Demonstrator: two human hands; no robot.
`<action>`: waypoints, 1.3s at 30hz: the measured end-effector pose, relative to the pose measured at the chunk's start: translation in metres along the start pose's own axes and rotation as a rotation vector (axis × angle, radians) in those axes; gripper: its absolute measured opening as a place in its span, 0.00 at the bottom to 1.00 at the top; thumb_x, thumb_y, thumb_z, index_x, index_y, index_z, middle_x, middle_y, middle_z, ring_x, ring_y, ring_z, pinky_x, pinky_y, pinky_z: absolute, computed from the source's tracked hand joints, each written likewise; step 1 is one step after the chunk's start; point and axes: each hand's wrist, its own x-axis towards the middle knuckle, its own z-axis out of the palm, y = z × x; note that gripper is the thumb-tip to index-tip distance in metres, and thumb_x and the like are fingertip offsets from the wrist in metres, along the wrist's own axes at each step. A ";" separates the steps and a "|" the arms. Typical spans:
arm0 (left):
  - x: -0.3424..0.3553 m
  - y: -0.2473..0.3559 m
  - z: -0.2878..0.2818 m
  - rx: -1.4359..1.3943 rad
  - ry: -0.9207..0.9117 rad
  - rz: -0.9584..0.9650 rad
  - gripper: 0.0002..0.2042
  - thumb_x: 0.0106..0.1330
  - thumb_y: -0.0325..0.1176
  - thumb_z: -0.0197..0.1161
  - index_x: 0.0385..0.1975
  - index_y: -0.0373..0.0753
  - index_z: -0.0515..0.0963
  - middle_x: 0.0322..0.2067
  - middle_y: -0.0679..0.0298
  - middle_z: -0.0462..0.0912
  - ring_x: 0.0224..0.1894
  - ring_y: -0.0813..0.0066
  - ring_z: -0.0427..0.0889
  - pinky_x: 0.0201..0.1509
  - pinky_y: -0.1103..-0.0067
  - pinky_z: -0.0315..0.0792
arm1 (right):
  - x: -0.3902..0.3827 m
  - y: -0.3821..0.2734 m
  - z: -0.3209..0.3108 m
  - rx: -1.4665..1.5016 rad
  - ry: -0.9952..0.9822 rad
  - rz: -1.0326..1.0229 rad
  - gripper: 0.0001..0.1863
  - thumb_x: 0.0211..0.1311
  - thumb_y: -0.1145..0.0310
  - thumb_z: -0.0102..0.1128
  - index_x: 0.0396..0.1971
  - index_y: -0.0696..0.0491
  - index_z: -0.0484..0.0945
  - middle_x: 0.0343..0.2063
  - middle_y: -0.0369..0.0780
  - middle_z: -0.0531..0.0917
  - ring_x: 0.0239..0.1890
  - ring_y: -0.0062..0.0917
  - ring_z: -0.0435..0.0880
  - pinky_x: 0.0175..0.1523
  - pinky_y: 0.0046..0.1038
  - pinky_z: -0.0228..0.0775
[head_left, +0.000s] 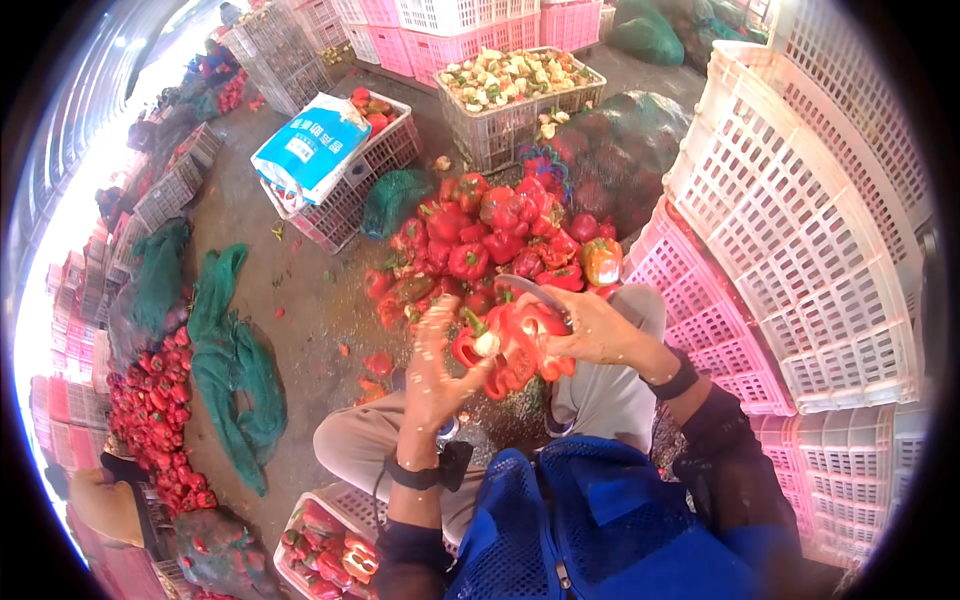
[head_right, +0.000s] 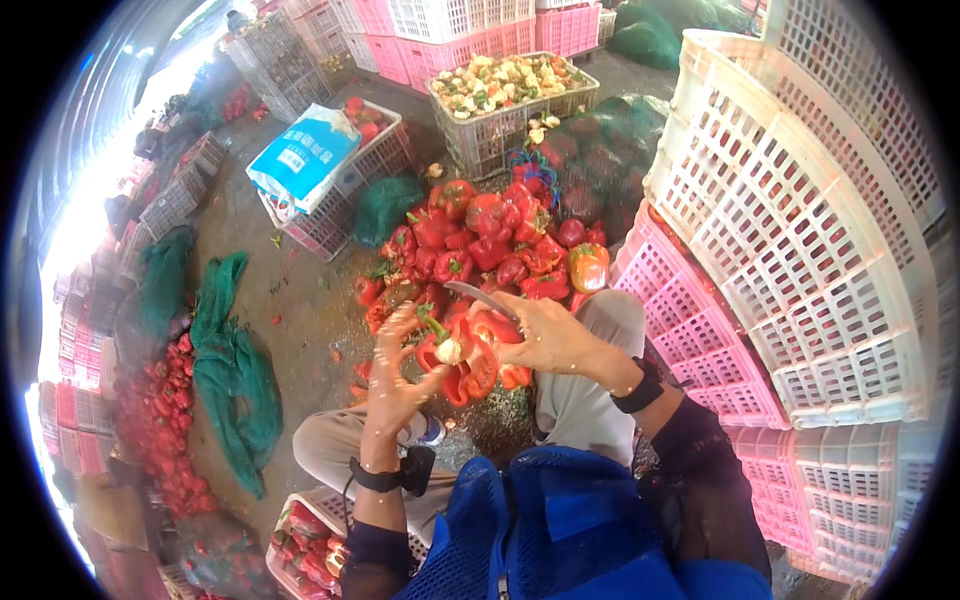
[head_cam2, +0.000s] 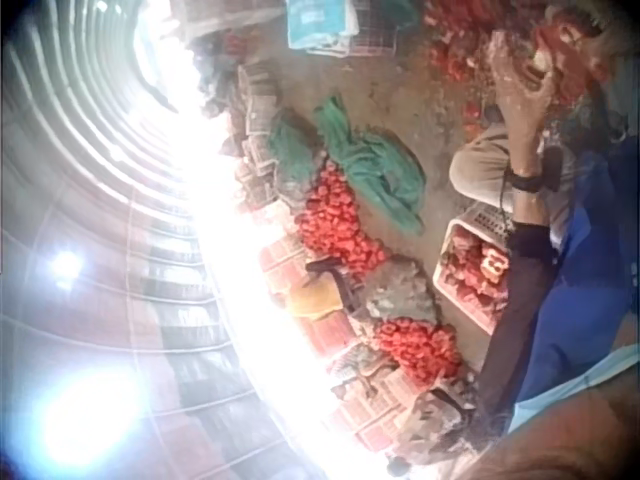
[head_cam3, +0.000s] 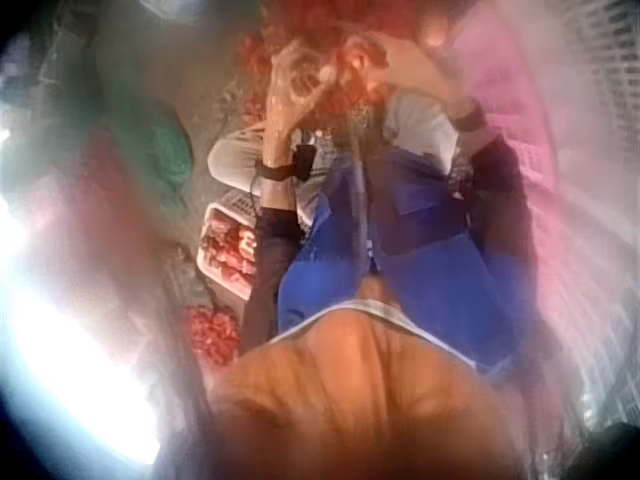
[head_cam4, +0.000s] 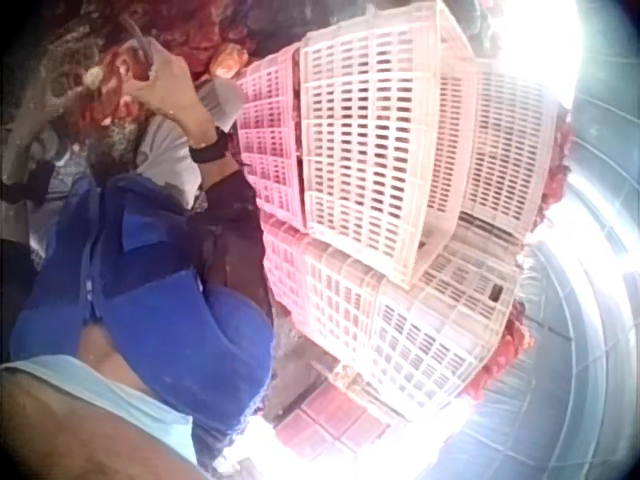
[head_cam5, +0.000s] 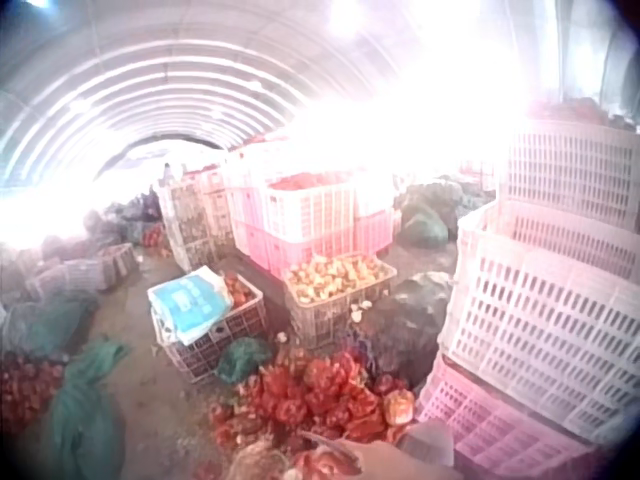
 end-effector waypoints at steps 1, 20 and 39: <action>0.007 0.003 0.000 0.307 -0.074 0.110 0.36 0.48 0.35 0.65 0.59 0.39 0.57 0.57 0.54 0.63 0.59 0.62 0.64 0.54 0.74 0.68 | 0.002 -0.001 0.002 -0.063 -0.024 0.001 0.27 0.42 0.66 0.57 0.49 0.46 0.69 0.19 0.47 0.74 0.22 0.38 0.76 0.32 0.32 0.68; 0.004 -0.072 0.108 -0.043 0.063 -0.403 0.16 0.49 0.41 0.62 0.26 0.34 0.70 0.24 0.54 0.74 0.28 0.59 0.76 0.34 0.68 0.69 | -0.042 0.043 0.006 0.639 0.495 0.344 0.12 0.51 0.72 0.56 0.38 0.50 0.72 0.15 0.29 0.71 0.09 0.13 0.64 0.13 0.16 0.57; 0.057 -0.009 0.095 -1.685 0.254 -0.508 0.20 0.64 0.51 0.47 0.46 0.43 0.70 0.39 0.61 0.77 0.39 0.67 0.78 0.35 0.72 0.75 | -0.036 -0.059 -0.016 -0.330 0.485 -0.166 0.43 0.38 0.64 0.73 0.57 0.57 0.62 0.52 0.45 0.71 0.54 0.32 0.71 0.57 0.28 0.62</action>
